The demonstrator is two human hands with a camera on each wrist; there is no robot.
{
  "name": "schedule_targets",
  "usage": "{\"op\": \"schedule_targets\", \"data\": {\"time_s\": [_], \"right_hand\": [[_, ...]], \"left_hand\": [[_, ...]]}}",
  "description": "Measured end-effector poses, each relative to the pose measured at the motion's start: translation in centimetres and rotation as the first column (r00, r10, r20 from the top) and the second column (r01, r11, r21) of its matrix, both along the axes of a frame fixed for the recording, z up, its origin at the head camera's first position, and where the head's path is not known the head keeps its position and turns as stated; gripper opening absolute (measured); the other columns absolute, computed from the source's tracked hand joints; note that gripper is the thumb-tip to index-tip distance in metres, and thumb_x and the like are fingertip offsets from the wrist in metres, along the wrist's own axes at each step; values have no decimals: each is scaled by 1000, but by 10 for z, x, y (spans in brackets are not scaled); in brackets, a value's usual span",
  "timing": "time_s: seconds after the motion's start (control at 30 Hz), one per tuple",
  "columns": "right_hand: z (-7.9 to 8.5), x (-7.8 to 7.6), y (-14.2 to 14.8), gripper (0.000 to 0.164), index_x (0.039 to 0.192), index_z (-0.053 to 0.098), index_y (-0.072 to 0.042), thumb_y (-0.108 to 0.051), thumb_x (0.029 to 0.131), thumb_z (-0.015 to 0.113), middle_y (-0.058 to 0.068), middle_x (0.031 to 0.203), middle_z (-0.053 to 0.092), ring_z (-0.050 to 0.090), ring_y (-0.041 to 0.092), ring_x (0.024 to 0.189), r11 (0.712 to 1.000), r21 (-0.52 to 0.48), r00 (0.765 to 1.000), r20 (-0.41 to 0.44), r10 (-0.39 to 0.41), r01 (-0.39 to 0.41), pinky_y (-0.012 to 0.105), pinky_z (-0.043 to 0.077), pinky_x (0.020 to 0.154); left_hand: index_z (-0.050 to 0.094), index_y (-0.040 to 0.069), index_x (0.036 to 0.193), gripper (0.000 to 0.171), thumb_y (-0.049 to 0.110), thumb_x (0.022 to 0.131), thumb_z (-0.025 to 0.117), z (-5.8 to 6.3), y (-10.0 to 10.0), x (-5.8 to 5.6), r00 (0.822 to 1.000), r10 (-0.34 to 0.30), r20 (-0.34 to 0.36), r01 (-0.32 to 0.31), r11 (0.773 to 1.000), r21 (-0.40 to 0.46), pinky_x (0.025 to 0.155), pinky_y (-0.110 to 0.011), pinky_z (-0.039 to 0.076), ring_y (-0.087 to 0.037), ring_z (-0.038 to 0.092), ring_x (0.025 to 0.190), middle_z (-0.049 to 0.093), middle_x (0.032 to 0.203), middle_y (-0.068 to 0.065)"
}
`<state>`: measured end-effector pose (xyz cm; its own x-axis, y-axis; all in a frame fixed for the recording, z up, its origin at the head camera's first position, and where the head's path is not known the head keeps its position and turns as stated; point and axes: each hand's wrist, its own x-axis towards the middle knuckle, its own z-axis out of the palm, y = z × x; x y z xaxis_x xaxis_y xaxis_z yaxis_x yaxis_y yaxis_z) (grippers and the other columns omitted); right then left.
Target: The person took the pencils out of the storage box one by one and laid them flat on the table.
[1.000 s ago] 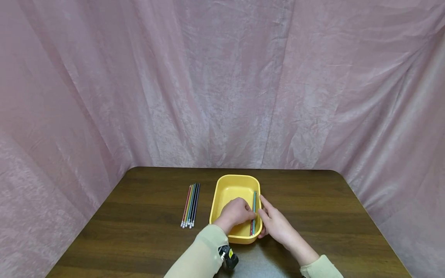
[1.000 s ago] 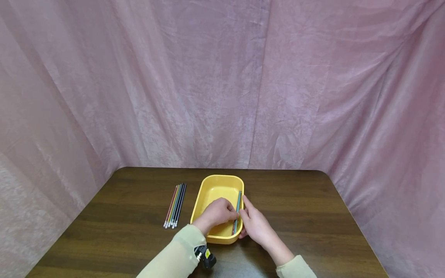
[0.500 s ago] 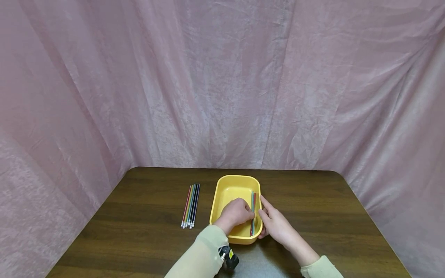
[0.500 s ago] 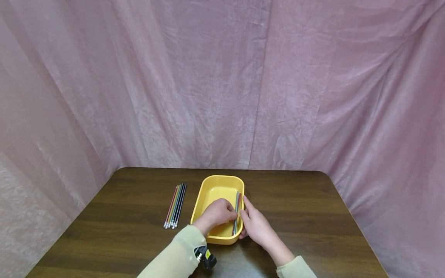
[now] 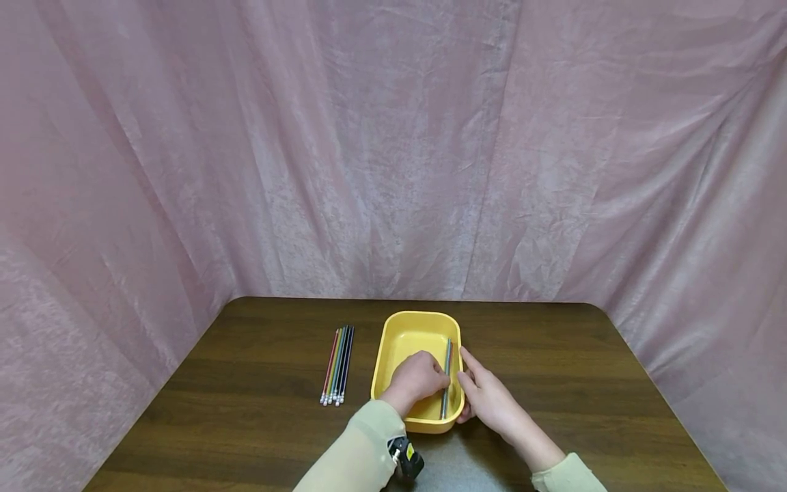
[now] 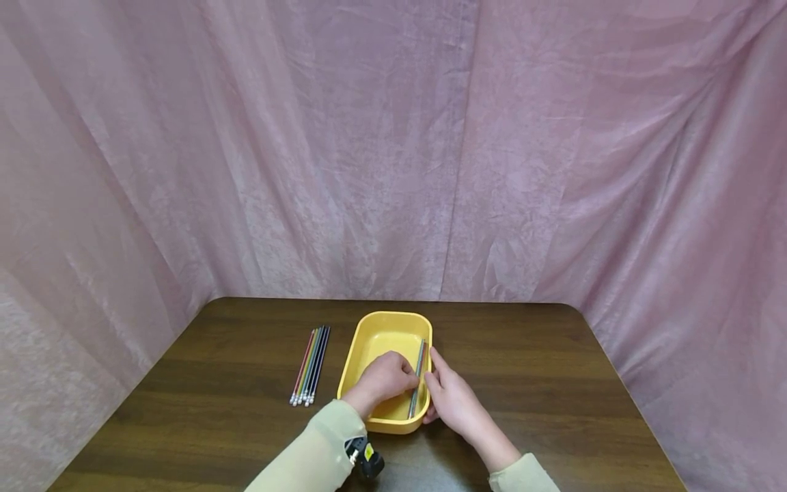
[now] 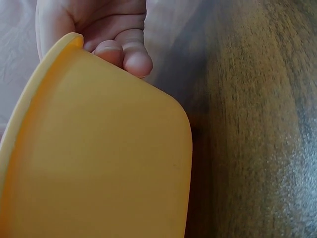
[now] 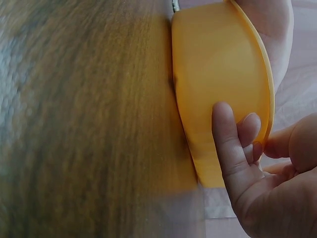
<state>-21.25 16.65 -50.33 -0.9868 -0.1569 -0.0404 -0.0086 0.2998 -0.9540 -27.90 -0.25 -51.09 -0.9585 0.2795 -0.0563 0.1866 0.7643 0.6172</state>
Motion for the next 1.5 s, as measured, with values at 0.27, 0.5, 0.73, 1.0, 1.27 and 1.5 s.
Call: {"op": "schedule_targets", "data": {"time_s": [0.27,0.5,0.73,1.0,1.27,1.5], "right_hand": [[-1,-1,-1,62,173,23,0,-8,117,47,21,95,59,65,28,57,1000,-12,1000,8,-4,4,47,63,59],[0,0,0,62,173,23,1,-7,116,48,20,96,59,65,28,55,1000,-19,1000,-6,-8,8,48,63,57],[-1,-1,-2,61,172,24,4,-7,116,48,19,95,59,65,30,54,1000,-24,1000,-24,-11,10,51,62,56],[0,0,-1,62,172,22,3,-8,117,48,19,96,58,65,29,56,1000,-27,1000,-12,-6,6,49,63,57],[0,1,-2,62,172,22,4,-7,117,48,19,93,58,66,30,55,999,-34,1000,-19,-7,6,49,63,57],[1,1,-3,62,172,22,4,-7,117,48,19,93,58,67,30,56,999,-36,1000,-17,-4,3,50,63,57]], "left_hand": [[60,19,56,35,17,86,78,10,-3,5,999,24,27,-24,1000,15,50,-27,31,-12,43,51,47,52,10],[61,20,57,31,16,84,76,10,-9,0,1000,22,-2,-22,999,31,50,-28,32,-12,44,51,47,54,9],[68,19,65,25,16,87,79,15,-15,-3,999,30,20,-32,996,78,50,-27,36,-12,47,52,54,59,7],[75,14,78,12,14,90,80,38,-22,4,999,34,12,-34,996,78,55,-30,44,-15,55,59,65,73,2],[75,22,76,11,22,87,75,9,-33,-27,999,9,-37,-7,999,53,60,-37,48,-16,57,66,67,79,6],[76,14,81,9,16,89,76,51,-42,2,1000,27,-9,-26,991,131,66,-35,49,-19,59,71,70,80,1]]}}
